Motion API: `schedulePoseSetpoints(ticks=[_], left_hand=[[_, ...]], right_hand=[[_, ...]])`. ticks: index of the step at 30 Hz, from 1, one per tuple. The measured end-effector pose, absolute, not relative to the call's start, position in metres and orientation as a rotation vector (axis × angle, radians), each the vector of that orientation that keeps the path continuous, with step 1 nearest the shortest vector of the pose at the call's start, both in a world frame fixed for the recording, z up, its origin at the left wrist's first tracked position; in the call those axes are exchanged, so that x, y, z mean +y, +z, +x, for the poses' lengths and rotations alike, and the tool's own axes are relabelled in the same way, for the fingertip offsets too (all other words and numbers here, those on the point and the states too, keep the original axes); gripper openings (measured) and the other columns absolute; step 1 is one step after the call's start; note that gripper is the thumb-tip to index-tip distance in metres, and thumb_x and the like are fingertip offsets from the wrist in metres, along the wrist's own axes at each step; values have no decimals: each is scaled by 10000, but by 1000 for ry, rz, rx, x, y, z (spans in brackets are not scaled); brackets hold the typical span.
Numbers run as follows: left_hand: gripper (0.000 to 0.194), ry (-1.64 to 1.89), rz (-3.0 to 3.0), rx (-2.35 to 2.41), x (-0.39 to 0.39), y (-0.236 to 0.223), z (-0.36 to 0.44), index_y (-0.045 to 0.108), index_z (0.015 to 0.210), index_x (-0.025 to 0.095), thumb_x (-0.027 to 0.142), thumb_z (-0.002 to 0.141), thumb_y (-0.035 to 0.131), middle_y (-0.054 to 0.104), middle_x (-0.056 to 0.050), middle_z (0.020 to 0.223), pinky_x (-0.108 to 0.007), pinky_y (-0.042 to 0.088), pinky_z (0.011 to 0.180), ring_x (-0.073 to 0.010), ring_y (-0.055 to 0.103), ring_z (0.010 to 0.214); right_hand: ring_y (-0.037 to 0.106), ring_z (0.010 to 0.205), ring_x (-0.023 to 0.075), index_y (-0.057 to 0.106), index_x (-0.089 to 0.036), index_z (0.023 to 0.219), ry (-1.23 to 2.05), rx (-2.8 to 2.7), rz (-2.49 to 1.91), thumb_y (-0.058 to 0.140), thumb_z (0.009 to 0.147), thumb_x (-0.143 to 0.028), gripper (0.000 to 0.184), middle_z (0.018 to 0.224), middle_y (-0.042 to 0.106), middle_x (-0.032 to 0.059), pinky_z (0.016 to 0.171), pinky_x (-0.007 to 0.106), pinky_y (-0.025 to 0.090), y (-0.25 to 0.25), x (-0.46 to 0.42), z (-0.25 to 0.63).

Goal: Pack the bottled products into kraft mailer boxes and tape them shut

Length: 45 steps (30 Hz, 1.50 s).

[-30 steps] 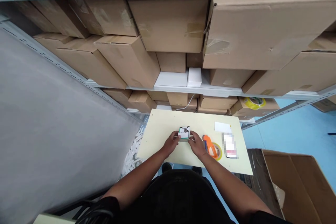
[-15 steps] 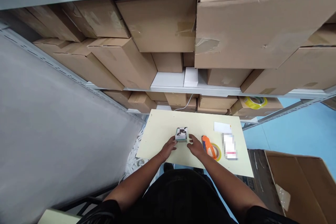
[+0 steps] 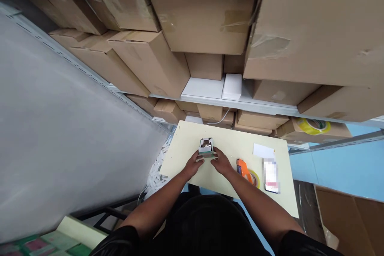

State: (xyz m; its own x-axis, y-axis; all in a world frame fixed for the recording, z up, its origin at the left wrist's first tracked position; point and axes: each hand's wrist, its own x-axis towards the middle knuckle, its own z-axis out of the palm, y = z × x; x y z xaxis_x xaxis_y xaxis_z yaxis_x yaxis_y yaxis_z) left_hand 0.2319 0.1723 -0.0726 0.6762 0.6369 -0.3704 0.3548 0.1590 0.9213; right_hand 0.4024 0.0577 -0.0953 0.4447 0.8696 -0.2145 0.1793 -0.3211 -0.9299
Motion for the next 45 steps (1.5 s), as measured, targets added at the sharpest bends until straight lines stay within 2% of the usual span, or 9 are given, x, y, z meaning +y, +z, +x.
schedulePoseSetpoints(ticks=[4, 9, 15, 23, 27, 33, 40, 45], left_hand=[[661, 282, 1448, 885, 217, -76, 218, 513, 1476, 255, 232, 834, 670, 606, -92, 1450, -473, 505, 1060, -274, 607, 1268], [665, 292, 1448, 911, 289, -89, 196, 534, 1449, 242, 218, 802, 686, 618, -95, 1439, -500, 489, 1085, -286, 618, 1250], [725, 282, 1466, 921, 366, -96, 183, 474, 1498, 235, 184, 799, 660, 599, -103, 1460, -473, 496, 1073, -293, 595, 1296], [732, 294, 1483, 815, 402, -91, 178, 477, 1497, 237, 184, 794, 679, 601, -102, 1463, -481, 480, 1091, -303, 585, 1302], [676, 281, 1450, 931, 387, -97, 164, 520, 1444, 233, 210, 793, 704, 594, -108, 1461, -461, 486, 1075, -287, 598, 1271], [492, 314, 1295, 1135, 330, -106, 133, 615, 1269, 197, 267, 794, 721, 680, -130, 1269, -366, 537, 931, -222, 680, 1056], [380, 476, 1135, 1285, 217, -86, 109, 652, 1149, 190, 266, 781, 706, 697, -90, 1125, -286, 519, 740, -180, 659, 908], [374, 683, 976, 1394, 132, -68, 92, 652, 1140, 184, 263, 778, 698, 685, -85, 1114, -263, 513, 703, -160, 637, 871]], right_hand=[[694, 1175, 237, 483, -310, 1465, 1004, -891, -1748, 576, 738, -146, 751, 1408, 637, 71, 873, 388, 615, -102, 108, 389], [664, 1241, 246, 452, -304, 1477, 1035, -851, -1732, 581, 734, -145, 770, 1467, 587, 89, 909, 402, 603, -111, 175, 359], [650, 1254, 268, 467, -294, 1459, 1022, -739, -1739, 604, 709, -156, 775, 1459, 580, 100, 951, 418, 585, -113, 252, 336], [668, 1228, 243, 437, -308, 1464, 962, -746, -1858, 583, 752, -195, 735, 1446, 591, 80, 952, 405, 593, -112, 282, 329], [681, 1189, 239, 478, -287, 1448, 969, -674, -1942, 616, 758, -229, 707, 1421, 616, 99, 951, 401, 590, -111, 256, 326], [714, 1081, 241, 608, -247, 1312, 1027, -670, -1889, 654, 737, -276, 578, 1259, 719, 94, 996, 430, 561, -117, 183, 322], [730, 1031, 246, 667, -226, 1238, 1171, -939, -1788, 642, 734, -303, 510, 1199, 753, 100, 938, 392, 591, -112, 104, 336], [737, 1041, 260, 688, -232, 1205, 1257, -1165, -1731, 643, 756, -327, 461, 1210, 760, 97, 928, 402, 594, -92, 73, 350]])
